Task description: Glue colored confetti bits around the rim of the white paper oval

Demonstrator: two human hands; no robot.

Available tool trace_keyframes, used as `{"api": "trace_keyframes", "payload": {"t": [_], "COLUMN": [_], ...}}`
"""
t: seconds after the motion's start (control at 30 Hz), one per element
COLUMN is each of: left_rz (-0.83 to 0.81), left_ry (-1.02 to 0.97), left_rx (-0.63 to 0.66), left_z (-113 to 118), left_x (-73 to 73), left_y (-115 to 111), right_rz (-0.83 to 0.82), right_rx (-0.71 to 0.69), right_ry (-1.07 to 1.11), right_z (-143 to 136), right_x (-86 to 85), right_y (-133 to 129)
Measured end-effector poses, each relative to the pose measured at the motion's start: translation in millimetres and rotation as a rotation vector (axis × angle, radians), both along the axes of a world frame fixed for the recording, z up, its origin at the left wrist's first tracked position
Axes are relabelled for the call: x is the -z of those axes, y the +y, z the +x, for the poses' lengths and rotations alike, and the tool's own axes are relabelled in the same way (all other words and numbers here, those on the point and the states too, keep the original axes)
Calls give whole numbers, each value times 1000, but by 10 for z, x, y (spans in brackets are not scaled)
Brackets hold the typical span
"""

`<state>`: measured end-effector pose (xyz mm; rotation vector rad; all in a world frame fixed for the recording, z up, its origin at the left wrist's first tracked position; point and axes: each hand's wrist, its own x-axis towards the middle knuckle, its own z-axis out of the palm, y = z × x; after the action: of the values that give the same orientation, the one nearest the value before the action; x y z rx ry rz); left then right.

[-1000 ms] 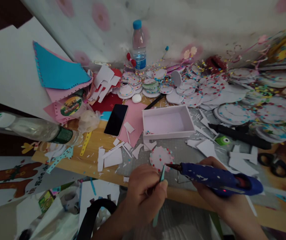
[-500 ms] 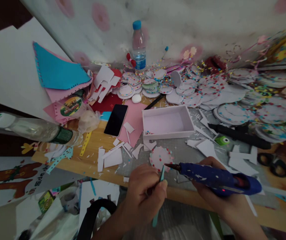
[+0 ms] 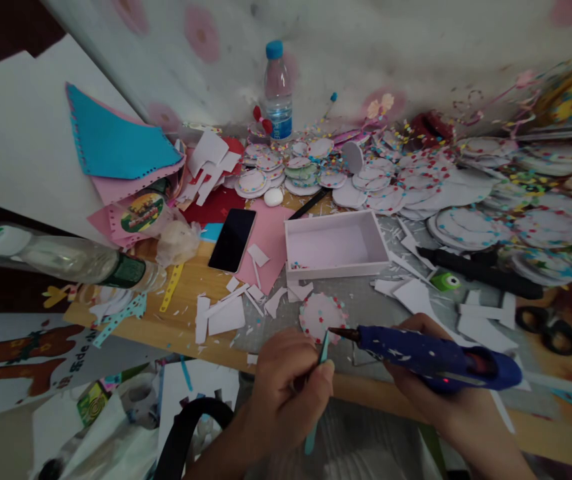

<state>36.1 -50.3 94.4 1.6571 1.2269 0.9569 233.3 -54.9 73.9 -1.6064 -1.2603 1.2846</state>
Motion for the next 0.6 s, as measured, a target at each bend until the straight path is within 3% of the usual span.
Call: {"api": "trace_keyframes", "payload": {"t": [0.23, 0.4, 0.53, 0.6], "left_rz": [25, -26, -129, -190], "left_ry": [-47, -107, -136, -154], "left_rx": [7, -24, -69, -90], "left_z": [-9, -31, -53, -58], "left_x": [17, 75, 150, 183], "left_y": [6, 9, -6, -15], "right_rz": [118, 235, 39, 16], "right_rx": [45, 278, 302, 327], "right_ry": [-218, -596, -624, -611], "right_z": [114, 543, 910, 1019], "right_x": [62, 149, 190, 276], "right_y": [71, 97, -19, -79]}}
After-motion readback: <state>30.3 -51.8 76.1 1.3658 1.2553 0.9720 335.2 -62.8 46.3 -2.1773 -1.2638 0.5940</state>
